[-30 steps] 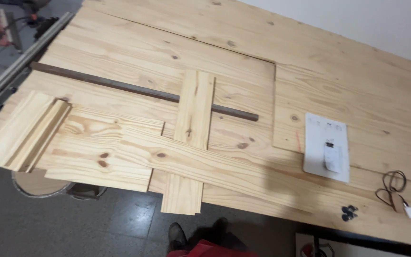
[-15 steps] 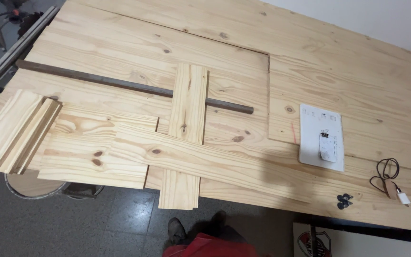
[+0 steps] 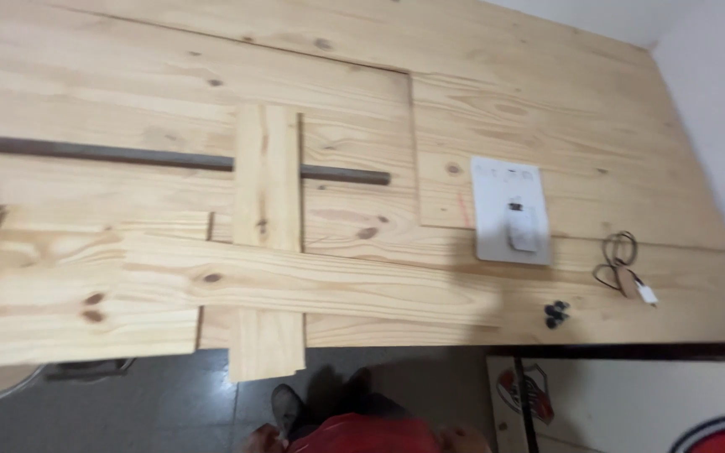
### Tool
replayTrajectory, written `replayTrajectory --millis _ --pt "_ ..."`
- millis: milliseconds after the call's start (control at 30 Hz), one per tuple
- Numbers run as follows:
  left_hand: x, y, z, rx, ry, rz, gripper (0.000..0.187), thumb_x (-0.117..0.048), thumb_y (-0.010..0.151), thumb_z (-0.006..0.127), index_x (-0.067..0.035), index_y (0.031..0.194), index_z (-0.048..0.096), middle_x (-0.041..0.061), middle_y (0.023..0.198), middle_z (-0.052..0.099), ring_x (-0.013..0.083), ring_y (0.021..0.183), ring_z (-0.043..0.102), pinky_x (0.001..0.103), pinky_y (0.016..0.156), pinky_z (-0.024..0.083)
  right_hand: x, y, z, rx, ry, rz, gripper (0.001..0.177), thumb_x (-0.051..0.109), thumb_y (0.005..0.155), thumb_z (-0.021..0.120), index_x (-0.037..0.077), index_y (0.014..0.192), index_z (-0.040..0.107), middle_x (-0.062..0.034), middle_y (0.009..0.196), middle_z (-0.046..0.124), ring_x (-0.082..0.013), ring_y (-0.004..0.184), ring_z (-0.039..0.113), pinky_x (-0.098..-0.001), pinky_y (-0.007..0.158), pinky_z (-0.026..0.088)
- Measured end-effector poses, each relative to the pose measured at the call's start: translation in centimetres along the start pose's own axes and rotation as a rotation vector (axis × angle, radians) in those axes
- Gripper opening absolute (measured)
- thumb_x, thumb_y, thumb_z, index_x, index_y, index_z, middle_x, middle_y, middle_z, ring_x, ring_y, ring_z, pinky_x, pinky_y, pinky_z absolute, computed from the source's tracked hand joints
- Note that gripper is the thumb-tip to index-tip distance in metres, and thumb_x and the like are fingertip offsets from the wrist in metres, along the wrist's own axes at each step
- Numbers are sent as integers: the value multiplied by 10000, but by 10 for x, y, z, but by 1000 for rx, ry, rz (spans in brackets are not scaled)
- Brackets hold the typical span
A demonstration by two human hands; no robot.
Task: The person is organizing wooden boards on a workbench, measuring their lengths with a tape measure, and referring to a notebook containing project plans.
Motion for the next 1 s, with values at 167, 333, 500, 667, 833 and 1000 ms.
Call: replayTrajectory --millis 167,333,500,667,833,1000 --pt "-159 -73 -62 321 299 323 479 -585 871 674 -380 1297 594 -69 1165 786 158 1084 758 317 928 574 27 -17 -26 68 181 -344 312 487 856 697 186 899 768 20 900 781 -99 857 694 -275 809 489" --pt "-298 -150 -111 342 343 593 253 -426 918 696 -299 1108 588 -79 1077 762 149 976 731 321 844 558 66 -56 -77 14 455 -696 233 296 873 670 144 982 809 29 951 800 -96 941 722 -265 865 523" --pt "-426 -192 -144 248 39 721 607 -258 796 831 -389 1358 641 -16 959 778 136 944 749 260 879 521 96 -73 -177 -14 492 -623 301 380 889 671 167 1076 772 -5 827 736 -127 631 654 -299 644 509" --pt "-476 -127 -98 -99 252 1041 811 -275 617 953 -158 1334 593 62 1285 686 274 1169 652 403 977 518 99 -31 -295 -191 515 -563 471 430 880 631 173 1268 702 -49 1156 754 -197 1016 708 -337 861 560" --pt "-518 -113 -83 -170 975 858 1441 -523 546 1083 -227 1624 173 175 1649 226 384 1541 155 592 1209 172 59 93 -375 -580 721 -607 424 363 806 799 114 1125 671 -86 1162 657 -270 1038 616 -412 894 484" --pt "-563 -150 -107 225 1161 264 1465 -168 794 921 -401 1623 -264 155 1712 -236 379 1560 -192 677 1216 -67 67 121 -429 -465 649 -507 819 302 798 753 51 1523 467 -175 1349 552 -344 1213 553 -464 954 480"
Point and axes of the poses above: each hand's wrist, its own y-axis towards the middle knuckle, its own z-axis out of the palm, x = y × z, the point moved 6 cm from there along y, towards the middle knuckle
